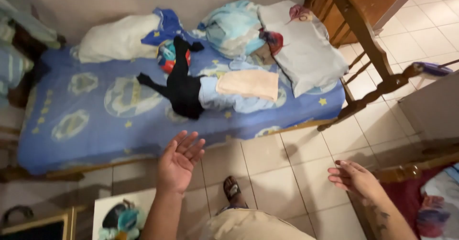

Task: Folding a towel and a large patterned blanket on a bed after taking them from a wardrobe.

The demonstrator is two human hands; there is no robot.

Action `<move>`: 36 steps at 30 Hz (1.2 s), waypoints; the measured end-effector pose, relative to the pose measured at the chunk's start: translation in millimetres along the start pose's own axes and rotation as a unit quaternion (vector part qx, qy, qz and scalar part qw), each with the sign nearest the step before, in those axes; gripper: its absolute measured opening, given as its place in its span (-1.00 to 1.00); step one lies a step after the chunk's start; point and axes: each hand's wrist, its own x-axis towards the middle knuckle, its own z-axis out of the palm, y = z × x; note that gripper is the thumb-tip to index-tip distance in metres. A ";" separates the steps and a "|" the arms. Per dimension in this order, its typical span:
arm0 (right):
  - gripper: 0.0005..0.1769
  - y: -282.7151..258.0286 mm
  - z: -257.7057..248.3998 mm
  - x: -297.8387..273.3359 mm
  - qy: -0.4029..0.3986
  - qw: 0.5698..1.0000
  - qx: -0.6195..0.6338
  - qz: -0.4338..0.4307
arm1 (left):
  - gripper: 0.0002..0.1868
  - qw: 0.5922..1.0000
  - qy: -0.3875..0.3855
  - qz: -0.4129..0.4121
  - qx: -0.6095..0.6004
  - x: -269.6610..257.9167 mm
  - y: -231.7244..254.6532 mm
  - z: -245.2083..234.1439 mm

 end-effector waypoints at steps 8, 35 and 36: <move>-0.53 -106.2 75.4 36.8 0.000 0.999 0.013 0.038 | -0.55 0.998 -0.046 -0.034 0.028 118.9 29.4 56.6; -0.03 -164.5 270.1 502.3 -0.046 0.974 -0.102 0.196 | -0.49 0.962 0.273 0.020 0.015 214.5 -13.1 88.0; 0.02 -164.5 275.1 512.0 -0.071 0.965 -0.095 0.236 | -0.52 0.989 0.140 0.046 -0.031 209.6 -23.9 58.2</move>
